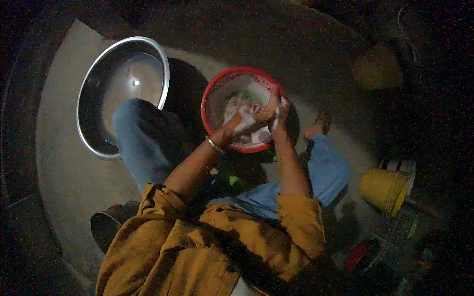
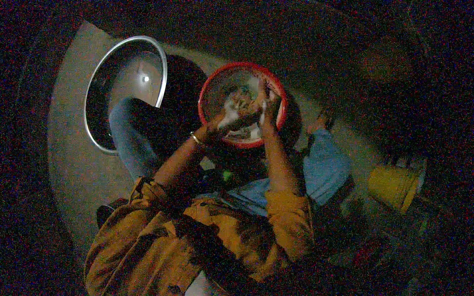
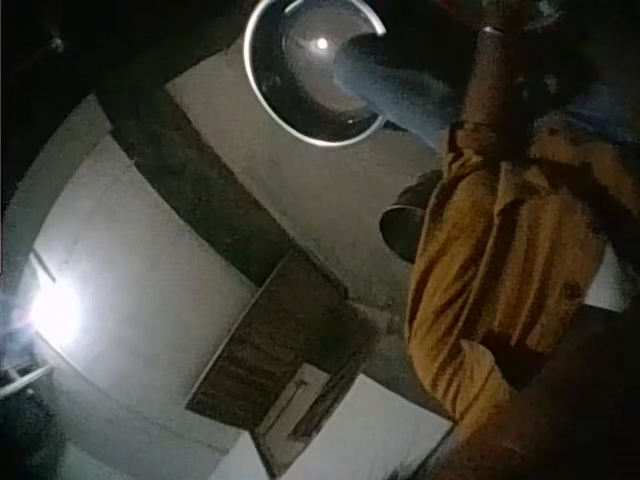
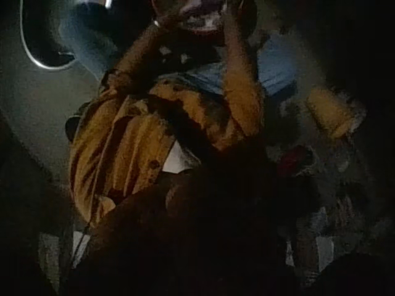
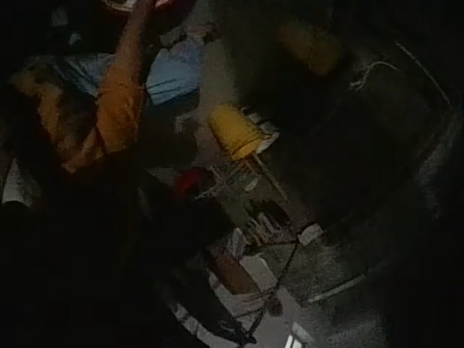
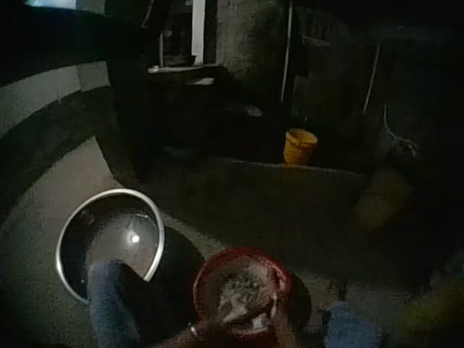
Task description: The person sits on the floor and hand-washes a light-colored cloth in a red plastic basin filled with soapy water. They repeatedly scrub, squeeze, and rinse the cloth by hand, occasionally lifting it to wring out excess water before submerging it again.
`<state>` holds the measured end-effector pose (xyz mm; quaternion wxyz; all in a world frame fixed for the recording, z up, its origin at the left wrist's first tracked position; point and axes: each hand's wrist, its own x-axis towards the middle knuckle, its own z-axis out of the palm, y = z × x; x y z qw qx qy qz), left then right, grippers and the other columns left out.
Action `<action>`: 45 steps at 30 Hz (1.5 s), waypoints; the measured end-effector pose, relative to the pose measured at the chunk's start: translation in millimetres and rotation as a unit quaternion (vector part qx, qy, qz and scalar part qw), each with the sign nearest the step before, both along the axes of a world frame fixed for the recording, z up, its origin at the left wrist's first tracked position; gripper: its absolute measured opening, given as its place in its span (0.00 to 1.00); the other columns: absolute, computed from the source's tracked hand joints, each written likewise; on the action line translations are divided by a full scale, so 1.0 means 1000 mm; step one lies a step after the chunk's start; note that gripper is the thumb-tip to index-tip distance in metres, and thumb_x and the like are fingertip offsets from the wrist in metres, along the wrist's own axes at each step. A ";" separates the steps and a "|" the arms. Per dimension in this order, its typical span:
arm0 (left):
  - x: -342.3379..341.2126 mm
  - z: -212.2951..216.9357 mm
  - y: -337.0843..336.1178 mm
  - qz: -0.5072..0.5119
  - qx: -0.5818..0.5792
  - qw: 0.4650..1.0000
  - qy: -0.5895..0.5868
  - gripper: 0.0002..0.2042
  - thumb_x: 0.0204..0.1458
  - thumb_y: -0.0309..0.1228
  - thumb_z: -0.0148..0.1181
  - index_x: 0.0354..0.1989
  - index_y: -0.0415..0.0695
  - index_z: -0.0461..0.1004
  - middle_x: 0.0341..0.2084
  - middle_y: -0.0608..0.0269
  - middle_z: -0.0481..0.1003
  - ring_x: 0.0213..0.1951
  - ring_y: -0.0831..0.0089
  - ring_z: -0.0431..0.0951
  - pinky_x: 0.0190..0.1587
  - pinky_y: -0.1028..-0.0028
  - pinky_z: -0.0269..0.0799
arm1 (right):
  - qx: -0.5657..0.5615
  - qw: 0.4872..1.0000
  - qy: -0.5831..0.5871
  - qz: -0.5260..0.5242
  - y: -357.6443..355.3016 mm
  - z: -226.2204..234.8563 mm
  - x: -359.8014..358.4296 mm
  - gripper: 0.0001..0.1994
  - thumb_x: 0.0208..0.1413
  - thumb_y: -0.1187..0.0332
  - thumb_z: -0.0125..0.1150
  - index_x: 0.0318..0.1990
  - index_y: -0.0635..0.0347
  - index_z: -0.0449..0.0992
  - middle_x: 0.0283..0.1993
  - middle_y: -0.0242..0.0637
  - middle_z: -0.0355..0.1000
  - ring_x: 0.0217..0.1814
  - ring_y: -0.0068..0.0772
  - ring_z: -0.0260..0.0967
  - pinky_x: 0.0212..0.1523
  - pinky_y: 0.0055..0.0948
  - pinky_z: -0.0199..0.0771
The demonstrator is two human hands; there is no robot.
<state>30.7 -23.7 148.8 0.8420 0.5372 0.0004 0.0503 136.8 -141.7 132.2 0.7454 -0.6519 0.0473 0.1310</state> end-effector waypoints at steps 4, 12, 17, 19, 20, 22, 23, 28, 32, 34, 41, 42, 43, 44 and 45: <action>0.012 0.026 0.011 0.014 -0.127 0.977 0.168 0.07 0.55 0.37 0.52 0.31 0.48 0.71 0.28 0.71 0.71 0.23 0.83 0.67 0.21 0.84 0.60 | 0.055 0.978 -0.076 0.184 -0.017 0.002 -0.011 0.20 0.57 0.57 0.54 0.50 0.62 0.67 0.48 0.35 0.69 0.48 0.28 0.65 0.49 0.29 0.64; 0.002 0.074 0.015 0.132 -0.138 0.955 0.227 0.13 0.56 0.39 0.52 0.42 0.45 0.71 0.30 0.69 0.73 0.25 0.78 0.70 0.28 0.77 0.69 | -0.067 0.949 -0.265 0.157 0.016 0.047 -0.049 0.13 0.52 0.66 0.58 0.43 0.63 0.70 0.41 0.37 0.70 0.44 0.34 0.67 0.48 0.33 0.67; -0.018 -0.089 -0.022 -0.017 -0.206 0.978 0.027 0.30 0.58 0.52 0.39 0.63 0.46 0.52 0.54 0.63 0.63 0.51 0.70 0.66 0.55 0.68 0.62 | -0.020 0.970 -0.226 0.089 0.022 -0.036 -0.022 0.15 0.55 0.65 0.53 0.47 0.64 0.70 0.35 0.41 0.71 0.35 0.41 0.69 0.42 0.36 0.70; -0.020 -0.101 -0.027 -0.111 -0.255 0.959 0.055 0.31 0.59 0.53 0.37 0.65 0.46 0.49 0.57 0.63 0.61 0.54 0.70 0.65 0.58 0.67 0.60 | -0.137 0.944 -0.296 0.035 0.026 -0.037 -0.040 0.19 0.56 0.62 0.51 0.51 0.65 0.66 0.41 0.44 0.68 0.41 0.45 0.67 0.47 0.41 0.67; -0.026 -0.097 -0.012 -0.078 -0.254 0.962 0.066 0.30 0.59 0.53 0.38 0.64 0.46 0.50 0.56 0.63 0.62 0.54 0.70 0.65 0.57 0.68 0.61 | -0.227 0.906 -0.354 0.037 0.051 -0.037 -0.069 0.21 0.56 0.60 0.51 0.53 0.66 0.63 0.46 0.46 0.66 0.46 0.48 0.65 0.51 0.44 0.64; -0.010 -0.099 -0.004 -0.109 -0.218 0.970 0.003 0.26 0.59 0.47 0.41 0.61 0.46 0.55 0.54 0.62 0.63 0.52 0.70 0.66 0.54 0.70 0.65 | -0.386 0.832 -0.396 0.035 0.057 -0.016 -0.087 0.23 0.57 0.58 0.50 0.53 0.66 0.61 0.52 0.48 0.64 0.51 0.50 0.64 0.54 0.47 0.61; -0.005 -0.106 0.005 -0.116 -0.195 0.973 -0.028 0.23 0.59 0.45 0.42 0.59 0.45 0.58 0.53 0.61 0.64 0.52 0.70 0.66 0.52 0.71 0.66 | -0.429 0.817 -0.382 0.051 0.062 -0.001 -0.090 0.22 0.57 0.57 0.50 0.52 0.66 0.62 0.51 0.48 0.64 0.50 0.49 0.64 0.53 0.46 0.61; -0.019 -0.055 -0.014 -0.092 -0.207 0.973 0.036 0.24 0.59 0.43 0.40 0.59 0.41 0.57 0.55 0.57 0.62 0.54 0.66 0.65 0.56 0.68 0.62 | -0.238 0.952 -0.145 0.124 0.013 0.055 -0.017 0.17 0.58 0.57 0.52 0.34 0.66 0.74 0.32 0.39 0.74 0.34 0.29 0.68 0.37 0.32 0.68; -0.024 0.012 0.018 -0.082 -0.126 0.987 0.061 0.26 0.60 0.45 0.38 0.60 0.37 0.56 0.57 0.54 0.60 0.57 0.63 0.63 0.59 0.65 0.57 | 0.012 0.976 -0.087 0.199 -0.004 0.031 -0.022 0.13 0.55 0.64 0.57 0.43 0.65 0.73 0.42 0.35 0.71 0.44 0.26 0.67 0.45 0.24 0.69; -0.031 0.037 0.034 -0.075 -0.113 0.990 0.050 0.28 0.60 0.45 0.37 0.60 0.35 0.55 0.58 0.52 0.60 0.58 0.61 0.62 0.61 0.63 0.54 | 0.008 0.945 -0.092 0.315 -0.008 0.034 -0.019 0.12 0.55 0.67 0.56 0.43 0.64 0.73 0.42 0.35 0.72 0.46 0.24 0.67 0.47 0.23 0.69; -0.021 0.028 0.041 0.026 -0.114 0.993 0.025 0.34 0.56 0.56 0.38 0.61 0.40 0.53 0.57 0.57 0.60 0.56 0.65 0.63 0.58 0.63 0.58 | 0.214 0.939 -0.081 0.257 -0.030 -0.011 -0.017 0.17 0.52 0.64 0.61 0.47 0.62 0.68 0.43 0.35 0.70 0.42 0.27 0.69 0.40 0.21 0.67; -0.025 0.030 0.032 0.066 -0.157 0.983 0.068 0.31 0.56 0.54 0.40 0.58 0.41 0.56 0.53 0.59 0.63 0.52 0.66 0.65 0.54 0.64 0.61 | 0.191 0.941 -0.144 0.241 -0.018 0.004 -0.032 0.18 0.52 0.64 0.61 0.47 0.61 0.68 0.46 0.35 0.69 0.46 0.29 0.68 0.47 0.26 0.67; -0.025 0.032 0.023 0.107 -0.199 0.968 0.111 0.28 0.56 0.53 0.42 0.56 0.42 0.58 0.48 0.60 0.66 0.48 0.67 0.68 0.51 0.65 0.65 | 0.140 0.959 -0.112 0.221 0.002 0.018 -0.045 0.18 0.51 0.63 0.61 0.48 0.60 0.67 0.48 0.35 0.67 0.49 0.32 0.66 0.51 0.30 0.64; -0.019 0.029 0.023 0.146 -0.142 0.965 0.165 0.24 0.57 0.52 0.44 0.51 0.44 0.60 0.43 0.62 0.67 0.43 0.69 0.69 0.47 0.66 0.66 | 0.088 0.971 -0.080 0.205 0.022 0.042 -0.060 0.19 0.51 0.62 0.60 0.48 0.59 0.67 0.51 0.35 0.65 0.52 0.35 0.64 0.54 0.33 0.62; -0.009 0.025 0.021 0.177 -0.088 0.956 0.219 0.21 0.57 0.51 0.45 0.47 0.46 0.62 0.37 0.64 0.68 0.38 0.71 0.69 0.44 0.68 0.67 | 0.033 0.981 -0.047 0.188 0.039 0.067 -0.075 0.20 0.51 0.61 0.60 0.49 0.58 0.67 0.53 0.35 0.63 0.56 0.38 0.62 0.58 0.36 0.59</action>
